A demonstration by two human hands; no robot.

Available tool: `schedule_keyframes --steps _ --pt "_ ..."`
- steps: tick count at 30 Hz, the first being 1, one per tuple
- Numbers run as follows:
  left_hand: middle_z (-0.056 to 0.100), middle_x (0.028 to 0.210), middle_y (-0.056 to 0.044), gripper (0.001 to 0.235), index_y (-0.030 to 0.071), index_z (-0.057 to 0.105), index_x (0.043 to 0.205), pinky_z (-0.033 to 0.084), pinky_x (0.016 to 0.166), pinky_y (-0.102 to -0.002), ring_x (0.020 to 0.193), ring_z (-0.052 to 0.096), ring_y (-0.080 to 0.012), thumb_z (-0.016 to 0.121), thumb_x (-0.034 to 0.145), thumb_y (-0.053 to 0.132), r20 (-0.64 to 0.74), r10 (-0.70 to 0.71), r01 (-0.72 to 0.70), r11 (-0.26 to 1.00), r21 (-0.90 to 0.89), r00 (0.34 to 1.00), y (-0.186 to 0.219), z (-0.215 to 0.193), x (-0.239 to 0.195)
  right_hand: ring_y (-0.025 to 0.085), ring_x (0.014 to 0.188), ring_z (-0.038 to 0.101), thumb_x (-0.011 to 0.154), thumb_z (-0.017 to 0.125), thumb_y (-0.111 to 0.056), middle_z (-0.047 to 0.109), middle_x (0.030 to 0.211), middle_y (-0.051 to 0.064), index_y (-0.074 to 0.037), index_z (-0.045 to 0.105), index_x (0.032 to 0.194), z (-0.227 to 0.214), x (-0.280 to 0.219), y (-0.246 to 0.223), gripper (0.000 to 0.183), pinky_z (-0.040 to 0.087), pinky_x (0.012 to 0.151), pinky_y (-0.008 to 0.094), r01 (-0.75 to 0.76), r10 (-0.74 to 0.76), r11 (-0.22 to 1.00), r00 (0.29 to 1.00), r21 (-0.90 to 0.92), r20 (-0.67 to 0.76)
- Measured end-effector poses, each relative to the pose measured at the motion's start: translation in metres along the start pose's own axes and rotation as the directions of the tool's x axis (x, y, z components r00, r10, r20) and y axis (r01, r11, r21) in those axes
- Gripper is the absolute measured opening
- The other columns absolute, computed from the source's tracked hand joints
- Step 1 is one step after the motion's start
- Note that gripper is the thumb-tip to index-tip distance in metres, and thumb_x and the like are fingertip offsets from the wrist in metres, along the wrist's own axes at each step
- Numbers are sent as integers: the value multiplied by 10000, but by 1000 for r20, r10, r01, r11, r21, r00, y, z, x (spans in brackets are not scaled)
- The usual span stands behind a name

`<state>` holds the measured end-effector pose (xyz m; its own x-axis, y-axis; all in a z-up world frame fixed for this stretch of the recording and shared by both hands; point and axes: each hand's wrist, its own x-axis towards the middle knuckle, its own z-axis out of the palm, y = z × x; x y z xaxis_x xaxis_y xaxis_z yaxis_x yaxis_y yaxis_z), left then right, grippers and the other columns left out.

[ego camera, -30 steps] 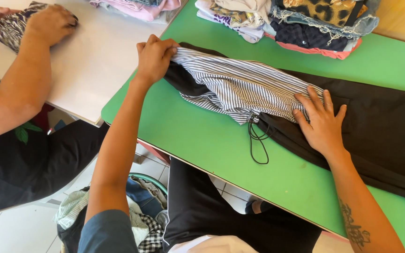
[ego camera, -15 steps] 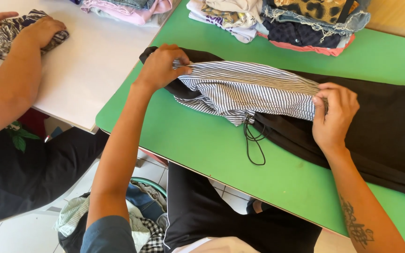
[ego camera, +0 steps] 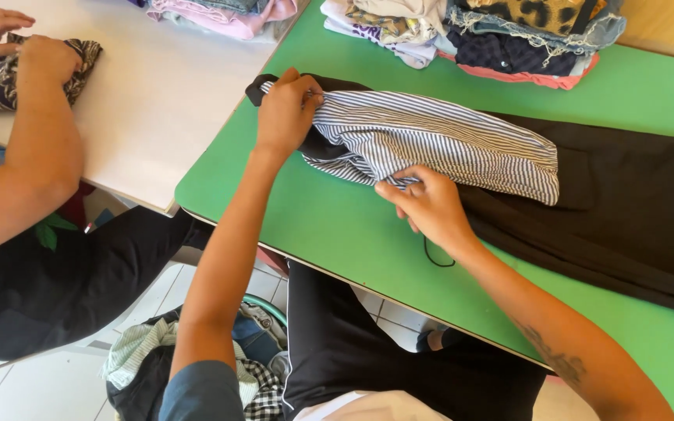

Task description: The person folds a black pair of pants and a striped pair of pants on a green table. They smooth the fabric, fold the legs, and align the garments neatly.

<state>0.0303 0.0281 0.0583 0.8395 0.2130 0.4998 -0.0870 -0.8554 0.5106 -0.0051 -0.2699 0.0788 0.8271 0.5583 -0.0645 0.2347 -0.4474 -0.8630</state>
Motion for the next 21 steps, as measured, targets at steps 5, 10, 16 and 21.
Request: schedule_keyframes --steps 5,10,16,21 --pt "660 895 -97 225 150 596 1005 576 816 -572 921 720 -451 732 922 308 -44 -412 412 911 -19 910 5 14 -16 71 360 488 893 800 -154 537 484 34 -5 703 866 29 52 45 180 337 362 187 115 -23 898 976 425 -214" --pt "684 864 -43 99 239 628 1046 584 833 -545 916 734 -401 664 962 277 32 -410 404 906 125 911 -4 29 -19 67 444 504 894 778 -91 563 499 30 -59 742 842 27 42 66 71 386 450 188 232 -174 926 962 297 -209" --pt "701 959 -89 84 241 645 1030 580 861 -537 968 726 -412 609 983 302 -12 -491 485 856 180 871 -27 40 0 195 500 611 921 755 -238 646 567 7 -134 727 855 15 8 63 127 465 513 309 221 -283 927 942 -302 -178" --pt "703 880 -169 152 153 677 1011 596 804 -522 903 734 -439 569 997 259 -49 -509 510 860 18 860 -24 26 -6 186 473 620 915 759 -224 631 541 -16 -138 708 832 20 6 58 130 464 502 310 202 -280 900 947 -385 -158"
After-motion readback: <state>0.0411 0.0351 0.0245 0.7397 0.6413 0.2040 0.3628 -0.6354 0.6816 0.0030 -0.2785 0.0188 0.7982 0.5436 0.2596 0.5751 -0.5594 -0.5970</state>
